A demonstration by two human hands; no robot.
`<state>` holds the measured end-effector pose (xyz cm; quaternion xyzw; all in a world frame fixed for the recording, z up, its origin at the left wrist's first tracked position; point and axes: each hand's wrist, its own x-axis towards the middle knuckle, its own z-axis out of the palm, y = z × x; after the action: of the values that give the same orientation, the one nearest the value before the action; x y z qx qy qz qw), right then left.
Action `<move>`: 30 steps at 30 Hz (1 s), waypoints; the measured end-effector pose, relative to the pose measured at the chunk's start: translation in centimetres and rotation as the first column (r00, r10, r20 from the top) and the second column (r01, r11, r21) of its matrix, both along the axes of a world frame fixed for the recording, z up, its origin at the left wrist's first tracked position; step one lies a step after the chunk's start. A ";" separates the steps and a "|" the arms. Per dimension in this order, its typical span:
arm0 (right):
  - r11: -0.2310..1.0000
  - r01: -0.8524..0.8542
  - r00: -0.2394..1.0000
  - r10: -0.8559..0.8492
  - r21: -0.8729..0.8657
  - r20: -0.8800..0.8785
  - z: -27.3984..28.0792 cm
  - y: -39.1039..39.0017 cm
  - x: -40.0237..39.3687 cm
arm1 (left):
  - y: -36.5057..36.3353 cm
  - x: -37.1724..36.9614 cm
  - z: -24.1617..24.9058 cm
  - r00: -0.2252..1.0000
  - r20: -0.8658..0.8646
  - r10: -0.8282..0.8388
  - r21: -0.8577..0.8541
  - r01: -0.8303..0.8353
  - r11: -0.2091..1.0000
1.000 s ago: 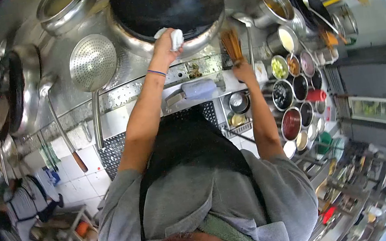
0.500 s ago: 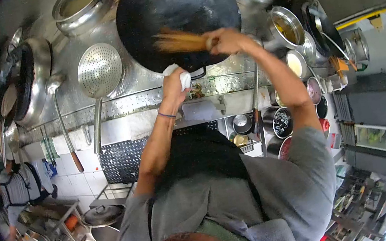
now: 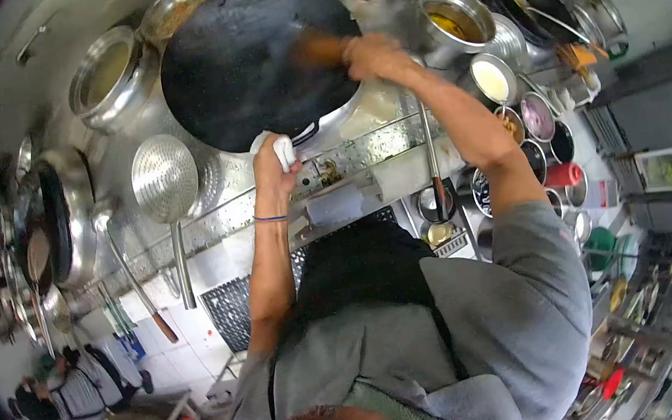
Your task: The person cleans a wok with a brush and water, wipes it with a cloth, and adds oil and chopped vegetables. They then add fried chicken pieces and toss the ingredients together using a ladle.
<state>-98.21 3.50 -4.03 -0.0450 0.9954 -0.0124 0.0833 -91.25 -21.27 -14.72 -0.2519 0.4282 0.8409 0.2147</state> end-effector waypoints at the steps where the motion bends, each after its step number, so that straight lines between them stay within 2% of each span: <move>1: 0.964 0.250 0.966 -0.241 0.091 -0.098 0.5 1.9 -0.4 | 0.1 -0.4 0.3 1.000 -0.003 0.000 0.011 0.000 1.000; 2: 0.920 0.390 0.881 -0.359 0.044 -0.307 -0.6 4.2 -0.3 | 0.2 -0.9 0.4 1.000 -0.005 0.009 0.028 -0.009 1.000; 3: 0.866 0.500 0.746 -0.447 -0.027 -0.493 -1.6 6.4 -0.5 | -0.2 -1.5 -0.5 1.000 -0.011 -0.023 0.072 0.024 0.997; 4: 0.828 0.560 0.713 -0.499 -0.028 -0.493 0.4 6.5 1.8 | -0.3 -1.9 -0.5 0.999 -0.020 -0.034 0.101 0.036 0.994; 6: 0.834 0.481 0.748 -0.551 -0.269 -0.370 -0.3 8.8 6.0 | -0.4 -3.0 -0.9 0.997 -0.028 -0.071 0.140 0.074 0.987; 8: 0.813 0.426 0.829 -0.526 -0.396 -0.189 -3.2 8.9 11.4 | -0.1 -4.6 -2.1 0.995 0.023 -0.092 0.156 0.087 0.984; 10: 0.740 0.402 0.834 -0.539 -0.539 -0.118 -6.5 5.6 16.4 | 0.0 -5.5 -2.4 0.991 0.072 -0.115 0.155 0.103 0.983; 12: 0.678 0.504 0.801 -0.599 -0.535 -0.005 -11.6 3.8 18.5 | -0.4 -6.1 -4.4 0.982 0.009 -0.190 0.179 0.185 0.966; 14: 0.635 0.433 0.802 -0.595 -0.640 -0.048 -15.5 3.4 19.9 | -0.5 -6.3 -4.3 0.981 0.043 -0.188 0.226 0.173 0.959; 15: 0.713 0.483 0.752 -0.635 -0.508 -0.177 -15.9 3.0 21.1 | -0.6 -6.2 -4.1 0.981 0.049 -0.189 0.230 0.173 0.958; 18: 0.655 0.558 0.641 -0.730 -0.509 -0.237 -16.4 4.1 25.1 | -0.3 -5.8 -3.0 0.983 0.064 -0.171 0.178 0.157 0.971; 19: 0.571 0.655 0.575 -0.802 -0.494 -0.164 -16.8 3.8 26.0 | -0.3 -5.7 -2.6 0.981 0.075 -0.181 0.161 0.168 0.973; 22: 0.433 0.711 0.543 -0.839 -0.553 0.041 -18.7 3.6 28.2 | -0.3 -5.6 -1.8 0.975 0.109 -0.195 0.143 0.178 0.974; 23: 0.504 0.644 0.588 -0.807 -0.575 -0.049 -19.9 3.9 28.6 | -0.3 -5.7 -1.8 0.970 0.113 -0.216 0.147 0.199 0.969; 26: 0.458 0.706 0.571 -0.819 -0.540 0.052 -16.7 3.7 28.1 | -1.2 -5.3 -1.8 0.965 0.118 -0.236 0.189 0.211 0.959; 27: 0.515 0.528 0.586 -0.796 -0.675 -0.149 -18.2 4.1 28.6 | -1.8 -4.4 -0.8 0.968 0.104 -0.227 0.220 0.200 0.955; 28: 0.428 0.543 0.578 -0.814 -0.722 -0.048 -16.4 3.3 29.2 | -2.4 -3.5 0.0 0.970 0.091 -0.225 0.248 0.197 0.949; 29: 0.338 0.555 0.565 -0.824 -0.761 0.047 -14.1 2.8 30.1 | -2.6 -2.2 0.4 0.993 0.006 -0.120 0.120 0.118 0.986; 30: 0.247 0.562 0.554 -0.821 -0.790 0.137 -12.4 2.3 30.8 | -4.5 -1.3 -0.2 0.977 -0.007 -0.214 0.100 0.214 0.972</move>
<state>-67.45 5.83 -16.48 0.3726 0.7987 -0.4586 -0.1136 -92.55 -25.82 -14.96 -0.1947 0.4097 0.8328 0.3173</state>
